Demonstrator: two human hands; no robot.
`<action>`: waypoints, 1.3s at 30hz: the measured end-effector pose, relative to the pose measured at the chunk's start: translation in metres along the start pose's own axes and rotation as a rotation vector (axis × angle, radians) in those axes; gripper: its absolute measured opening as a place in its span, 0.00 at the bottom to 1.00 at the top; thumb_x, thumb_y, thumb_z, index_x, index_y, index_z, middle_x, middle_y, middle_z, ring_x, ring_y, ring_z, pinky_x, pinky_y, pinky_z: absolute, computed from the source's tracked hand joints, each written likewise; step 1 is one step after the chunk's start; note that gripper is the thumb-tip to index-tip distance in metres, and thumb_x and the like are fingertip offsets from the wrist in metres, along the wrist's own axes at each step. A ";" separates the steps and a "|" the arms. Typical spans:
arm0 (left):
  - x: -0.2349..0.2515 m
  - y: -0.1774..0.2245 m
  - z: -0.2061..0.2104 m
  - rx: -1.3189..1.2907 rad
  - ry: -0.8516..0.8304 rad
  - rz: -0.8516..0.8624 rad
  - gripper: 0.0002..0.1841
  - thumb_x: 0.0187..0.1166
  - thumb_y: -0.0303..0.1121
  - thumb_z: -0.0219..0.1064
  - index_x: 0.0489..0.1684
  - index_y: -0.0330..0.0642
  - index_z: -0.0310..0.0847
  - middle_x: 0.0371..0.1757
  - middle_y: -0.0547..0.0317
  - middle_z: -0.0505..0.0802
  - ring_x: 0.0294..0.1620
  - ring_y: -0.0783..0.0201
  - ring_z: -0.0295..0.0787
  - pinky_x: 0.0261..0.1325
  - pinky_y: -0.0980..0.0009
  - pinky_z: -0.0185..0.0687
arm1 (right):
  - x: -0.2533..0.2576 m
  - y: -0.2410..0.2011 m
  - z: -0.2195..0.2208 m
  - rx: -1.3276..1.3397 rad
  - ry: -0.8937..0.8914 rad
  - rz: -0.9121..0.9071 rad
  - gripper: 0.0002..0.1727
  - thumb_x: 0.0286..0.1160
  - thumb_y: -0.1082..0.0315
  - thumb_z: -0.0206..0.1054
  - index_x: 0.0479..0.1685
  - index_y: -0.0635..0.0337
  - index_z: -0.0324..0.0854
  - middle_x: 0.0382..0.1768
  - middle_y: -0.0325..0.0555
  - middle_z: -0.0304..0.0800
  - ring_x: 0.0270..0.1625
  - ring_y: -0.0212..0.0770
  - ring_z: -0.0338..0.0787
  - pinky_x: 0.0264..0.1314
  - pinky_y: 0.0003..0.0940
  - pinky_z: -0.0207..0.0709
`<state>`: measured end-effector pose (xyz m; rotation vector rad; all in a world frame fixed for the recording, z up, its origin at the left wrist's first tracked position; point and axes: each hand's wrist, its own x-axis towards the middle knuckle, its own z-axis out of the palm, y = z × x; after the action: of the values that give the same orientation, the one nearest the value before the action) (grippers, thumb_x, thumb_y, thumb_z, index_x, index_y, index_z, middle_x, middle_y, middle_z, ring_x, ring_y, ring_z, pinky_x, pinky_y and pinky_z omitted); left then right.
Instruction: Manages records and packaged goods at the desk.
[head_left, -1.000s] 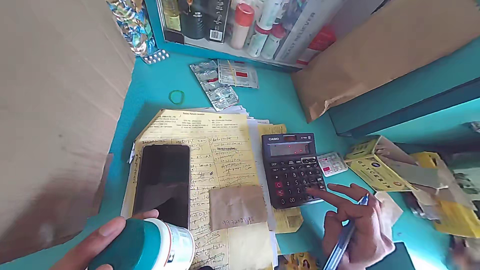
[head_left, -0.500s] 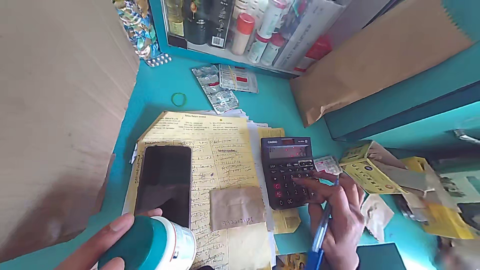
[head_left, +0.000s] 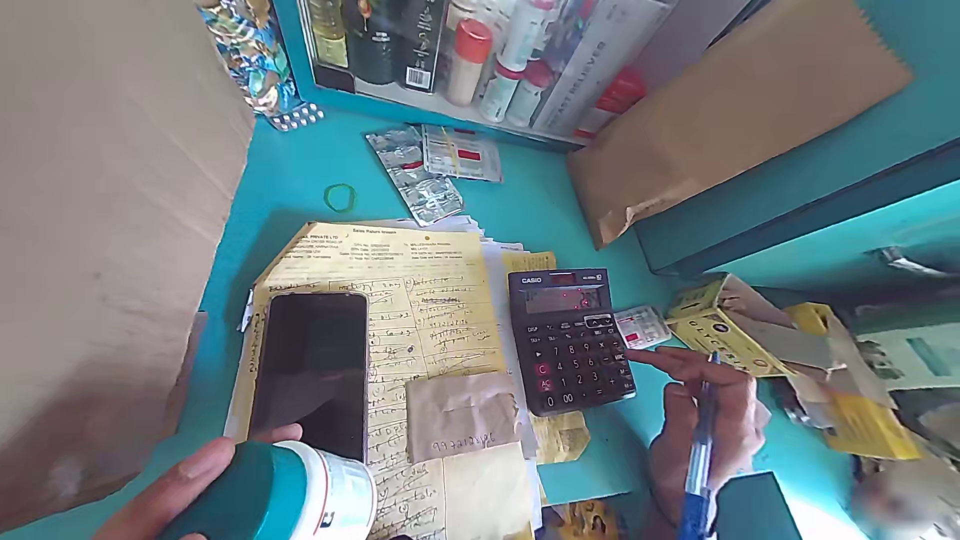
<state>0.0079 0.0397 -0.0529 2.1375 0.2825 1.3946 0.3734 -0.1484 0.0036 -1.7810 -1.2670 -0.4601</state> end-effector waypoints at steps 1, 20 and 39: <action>0.006 0.005 0.002 0.021 0.010 -0.021 0.43 0.67 0.46 0.80 0.87 0.62 0.63 0.85 0.69 0.74 0.80 0.60 0.77 0.76 0.58 0.81 | -0.001 0.001 0.000 -0.019 -0.029 -0.010 0.08 0.87 0.65 0.47 0.46 0.52 0.71 0.48 0.33 0.93 0.63 0.27 0.86 0.71 0.25 0.73; -0.002 -0.006 -0.007 0.123 -0.020 0.046 0.36 0.71 0.49 0.75 0.82 0.57 0.67 0.86 0.67 0.72 0.85 0.63 0.71 0.82 0.63 0.72 | -0.023 -0.041 0.006 -0.083 -0.222 -0.269 0.12 0.91 0.57 0.42 0.40 0.45 0.66 0.45 0.32 0.93 0.65 0.37 0.83 0.85 0.45 0.46; 0.011 0.010 0.003 0.099 0.026 -0.015 0.32 0.69 0.48 0.78 0.75 0.60 0.72 0.84 0.72 0.75 0.80 0.62 0.77 0.77 0.61 0.79 | -0.022 -0.037 -0.003 -0.128 -0.079 -0.152 0.07 0.87 0.60 0.44 0.39 0.46 0.63 0.45 0.29 0.94 0.67 0.32 0.85 0.88 0.39 0.47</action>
<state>0.0140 0.0357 -0.0404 2.1935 0.3844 1.4279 0.3314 -0.1601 0.0062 -1.8321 -1.4634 -0.5723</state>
